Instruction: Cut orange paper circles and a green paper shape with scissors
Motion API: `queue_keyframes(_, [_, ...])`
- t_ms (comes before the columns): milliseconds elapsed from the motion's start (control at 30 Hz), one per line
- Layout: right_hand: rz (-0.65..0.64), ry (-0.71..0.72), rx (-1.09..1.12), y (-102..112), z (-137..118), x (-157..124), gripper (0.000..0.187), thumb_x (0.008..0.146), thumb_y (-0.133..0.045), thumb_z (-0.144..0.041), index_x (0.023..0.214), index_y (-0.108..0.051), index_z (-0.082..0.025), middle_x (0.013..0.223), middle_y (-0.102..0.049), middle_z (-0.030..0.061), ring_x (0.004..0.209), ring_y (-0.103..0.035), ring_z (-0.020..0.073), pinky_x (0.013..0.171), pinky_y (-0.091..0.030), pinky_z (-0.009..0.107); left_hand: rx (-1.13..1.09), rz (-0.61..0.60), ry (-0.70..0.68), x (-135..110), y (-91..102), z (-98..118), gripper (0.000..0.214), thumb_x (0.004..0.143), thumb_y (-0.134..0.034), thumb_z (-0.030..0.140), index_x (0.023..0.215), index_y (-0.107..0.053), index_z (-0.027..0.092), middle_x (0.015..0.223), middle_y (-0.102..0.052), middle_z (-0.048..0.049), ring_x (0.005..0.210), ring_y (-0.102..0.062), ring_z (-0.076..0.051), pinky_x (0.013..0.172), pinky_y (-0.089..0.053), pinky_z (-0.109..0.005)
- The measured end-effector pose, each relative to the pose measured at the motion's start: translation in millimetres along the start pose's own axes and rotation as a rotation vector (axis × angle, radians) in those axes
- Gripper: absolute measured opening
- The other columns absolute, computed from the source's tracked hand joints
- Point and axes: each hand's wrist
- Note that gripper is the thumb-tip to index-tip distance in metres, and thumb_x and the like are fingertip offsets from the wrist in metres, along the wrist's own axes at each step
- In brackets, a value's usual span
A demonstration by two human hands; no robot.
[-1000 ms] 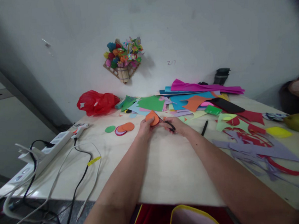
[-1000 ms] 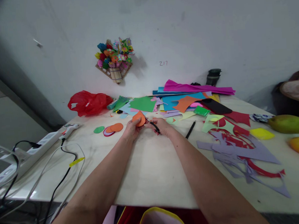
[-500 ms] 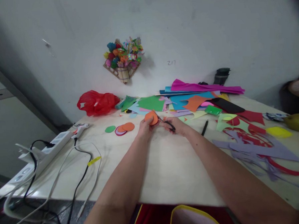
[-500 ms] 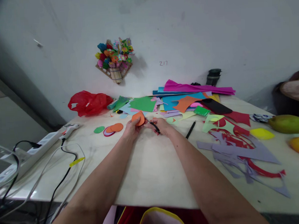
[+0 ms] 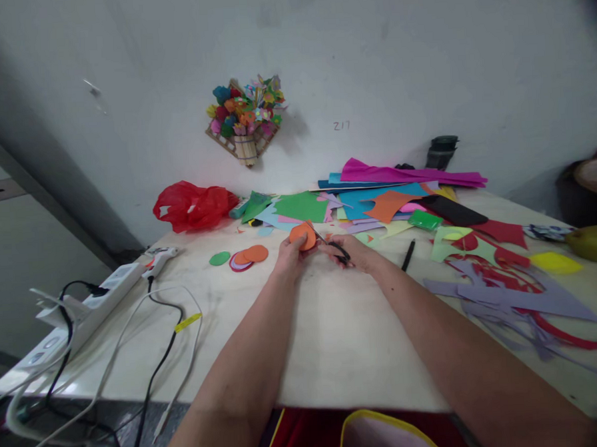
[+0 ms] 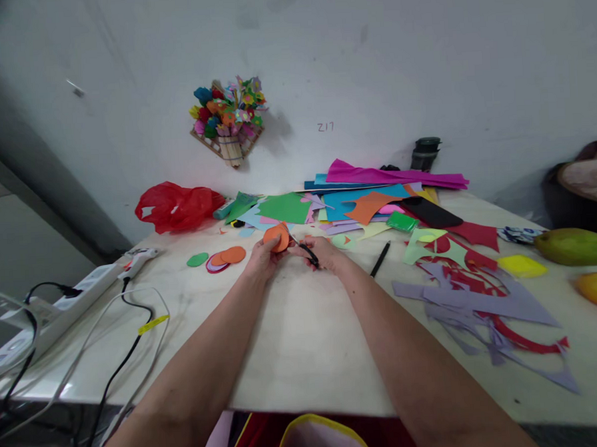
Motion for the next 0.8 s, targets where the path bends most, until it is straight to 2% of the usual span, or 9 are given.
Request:
queue_keyframes(300, [0.002, -0.002, 0.012, 1, 0, -1, 0.029, 0.082, -0.082, -0.037, 0.078, -0.059, -0.019, 0.048, -0.053, -0.0056, 0.035, -0.042, 0.0071, 0.033, -0.022, 0.019, 0.009, -0.004, 0.000, -2, -1.8, 1, 0.027, 0.079, -0.082, 0.016, 0.102, -0.074, 0.007, 0.090, -0.079, -0.0144, 0.082, -0.078, -0.027, 0.074, -0.066, -0.036])
queue_keyframes(500, [-0.006, 0.004, 0.017, 2, 3, 2, 0.032, 0.077, -0.083, -0.041, 0.082, -0.060, -0.020, 0.048, -0.053, -0.0064, 0.035, -0.041, 0.0074, 0.034, -0.023, 0.019, -0.018, -0.021, -0.005, -4, -4.2, 2, 0.023, 0.076, -0.083, 0.016, 0.096, -0.073, 0.009, 0.083, -0.078, -0.0105, 0.073, -0.076, -0.022, 0.063, -0.064, -0.029])
queue_keyframes(800, [-0.012, 0.035, 0.045, 3, 9, 6, 0.032, 0.075, -0.082, -0.042, 0.082, -0.060, -0.020, 0.048, -0.053, -0.0064, 0.036, -0.040, 0.0079, 0.036, -0.026, 0.020, 0.004, -0.016, -0.003, -2, -1.0, 1, 0.024, 0.078, -0.083, 0.016, 0.099, -0.075, 0.008, 0.088, -0.079, -0.0138, 0.080, -0.078, -0.026, 0.073, -0.066, -0.035])
Point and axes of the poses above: each hand's wrist, its own x-axis towards the middle knuckle, its own y-axis out of the back of the hand, z = x × y
